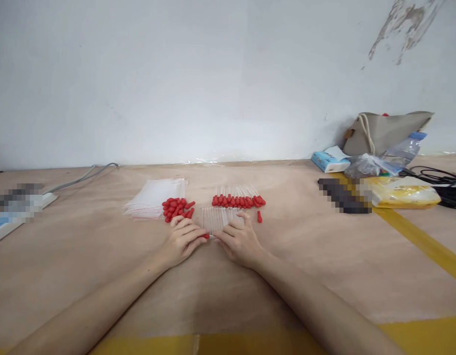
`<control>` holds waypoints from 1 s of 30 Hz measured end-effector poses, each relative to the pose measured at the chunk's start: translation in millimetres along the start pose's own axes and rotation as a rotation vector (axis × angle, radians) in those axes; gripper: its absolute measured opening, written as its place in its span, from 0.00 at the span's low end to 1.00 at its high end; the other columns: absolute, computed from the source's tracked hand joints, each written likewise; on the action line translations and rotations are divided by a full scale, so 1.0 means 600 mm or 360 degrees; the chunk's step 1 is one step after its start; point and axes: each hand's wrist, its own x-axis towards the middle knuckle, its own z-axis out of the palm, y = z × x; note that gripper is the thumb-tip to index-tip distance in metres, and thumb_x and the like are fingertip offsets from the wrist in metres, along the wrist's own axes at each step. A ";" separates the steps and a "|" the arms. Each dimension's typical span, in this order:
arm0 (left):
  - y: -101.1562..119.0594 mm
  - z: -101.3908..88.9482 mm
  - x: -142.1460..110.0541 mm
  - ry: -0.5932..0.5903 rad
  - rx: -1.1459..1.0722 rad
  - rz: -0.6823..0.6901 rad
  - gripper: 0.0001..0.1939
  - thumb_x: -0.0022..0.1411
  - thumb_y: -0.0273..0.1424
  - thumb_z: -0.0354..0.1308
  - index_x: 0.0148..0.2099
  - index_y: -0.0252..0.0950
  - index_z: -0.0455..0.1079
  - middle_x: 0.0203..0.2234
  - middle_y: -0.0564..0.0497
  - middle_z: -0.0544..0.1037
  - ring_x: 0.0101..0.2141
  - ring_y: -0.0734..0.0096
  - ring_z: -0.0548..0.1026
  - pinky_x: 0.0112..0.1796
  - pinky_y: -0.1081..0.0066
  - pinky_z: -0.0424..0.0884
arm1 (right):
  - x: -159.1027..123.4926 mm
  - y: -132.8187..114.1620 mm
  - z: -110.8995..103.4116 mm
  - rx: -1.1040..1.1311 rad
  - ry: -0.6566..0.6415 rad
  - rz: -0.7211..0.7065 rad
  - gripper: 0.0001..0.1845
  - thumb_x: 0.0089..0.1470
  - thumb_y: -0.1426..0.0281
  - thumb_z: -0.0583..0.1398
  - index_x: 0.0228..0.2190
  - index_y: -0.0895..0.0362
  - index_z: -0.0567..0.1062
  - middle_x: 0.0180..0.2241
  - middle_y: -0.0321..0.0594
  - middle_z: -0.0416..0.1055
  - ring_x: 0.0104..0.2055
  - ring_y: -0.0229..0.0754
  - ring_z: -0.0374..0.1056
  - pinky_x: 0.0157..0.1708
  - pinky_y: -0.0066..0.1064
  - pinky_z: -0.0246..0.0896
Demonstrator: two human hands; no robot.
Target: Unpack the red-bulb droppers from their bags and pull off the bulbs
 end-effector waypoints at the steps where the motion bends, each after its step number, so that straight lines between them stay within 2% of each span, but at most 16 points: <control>1: 0.000 0.000 -0.001 -0.0020 0.0013 0.0002 0.08 0.59 0.35 0.52 0.40 0.41 0.70 0.29 0.54 0.77 0.32 0.71 0.68 0.41 0.63 0.54 | 0.000 -0.001 -0.002 0.0007 -0.0015 -0.0006 0.10 0.55 0.70 0.52 0.35 0.53 0.73 0.22 0.33 0.68 0.29 0.35 0.61 0.49 0.42 0.41; 7: -0.002 0.000 -0.012 -0.0119 0.0042 -0.0027 0.10 0.60 0.38 0.51 0.37 0.42 0.71 0.25 0.53 0.76 0.30 0.70 0.68 0.41 0.62 0.55 | -0.002 -0.002 -0.009 0.0051 -0.0019 -0.0070 0.10 0.55 0.70 0.52 0.33 0.52 0.74 0.19 0.32 0.66 0.27 0.35 0.58 0.46 0.40 0.44; 14: -0.001 -0.005 -0.012 -0.0128 0.0030 0.0024 0.08 0.60 0.35 0.51 0.33 0.41 0.71 0.22 0.54 0.75 0.29 0.71 0.66 0.40 0.63 0.55 | -0.008 0.000 -0.006 0.0133 0.0073 -0.0138 0.11 0.54 0.72 0.53 0.36 0.50 0.73 0.20 0.31 0.68 0.27 0.36 0.56 0.45 0.39 0.46; 21: 0.006 -0.009 -0.007 -0.0136 0.0046 0.0024 0.09 0.61 0.33 0.49 0.32 0.39 0.70 0.22 0.53 0.74 0.28 0.71 0.66 0.37 0.64 0.56 | -0.012 0.003 -0.003 0.0224 0.0121 -0.0187 0.18 0.52 0.76 0.53 0.44 0.49 0.69 0.22 0.31 0.69 0.30 0.36 0.57 0.44 0.38 0.49; 25: -0.004 -0.009 -0.013 -0.0124 0.0018 -0.0031 0.10 0.61 0.32 0.48 0.32 0.39 0.70 0.21 0.53 0.73 0.28 0.71 0.66 0.35 0.65 0.58 | -0.020 0.015 -0.007 0.0200 0.0130 -0.0218 0.21 0.51 0.77 0.52 0.46 0.47 0.68 0.25 0.31 0.70 0.31 0.36 0.59 0.44 0.39 0.49; 27: -0.012 -0.008 -0.019 -0.0032 -0.0037 -0.0125 0.09 0.61 0.31 0.48 0.33 0.38 0.69 0.23 0.52 0.73 0.28 0.71 0.67 0.35 0.66 0.60 | -0.022 0.026 -0.010 0.0185 0.0195 -0.0125 0.20 0.51 0.77 0.53 0.44 0.48 0.70 0.24 0.33 0.69 0.30 0.37 0.59 0.42 0.39 0.51; 30: -0.020 -0.003 -0.025 0.0118 -0.0210 -0.0226 0.09 0.61 0.30 0.47 0.39 0.38 0.69 0.30 0.49 0.73 0.33 0.71 0.69 0.36 0.68 0.65 | -0.017 0.043 -0.008 0.0146 0.0321 0.0200 0.17 0.51 0.76 0.53 0.42 0.51 0.72 0.24 0.36 0.67 0.29 0.38 0.58 0.35 0.35 0.53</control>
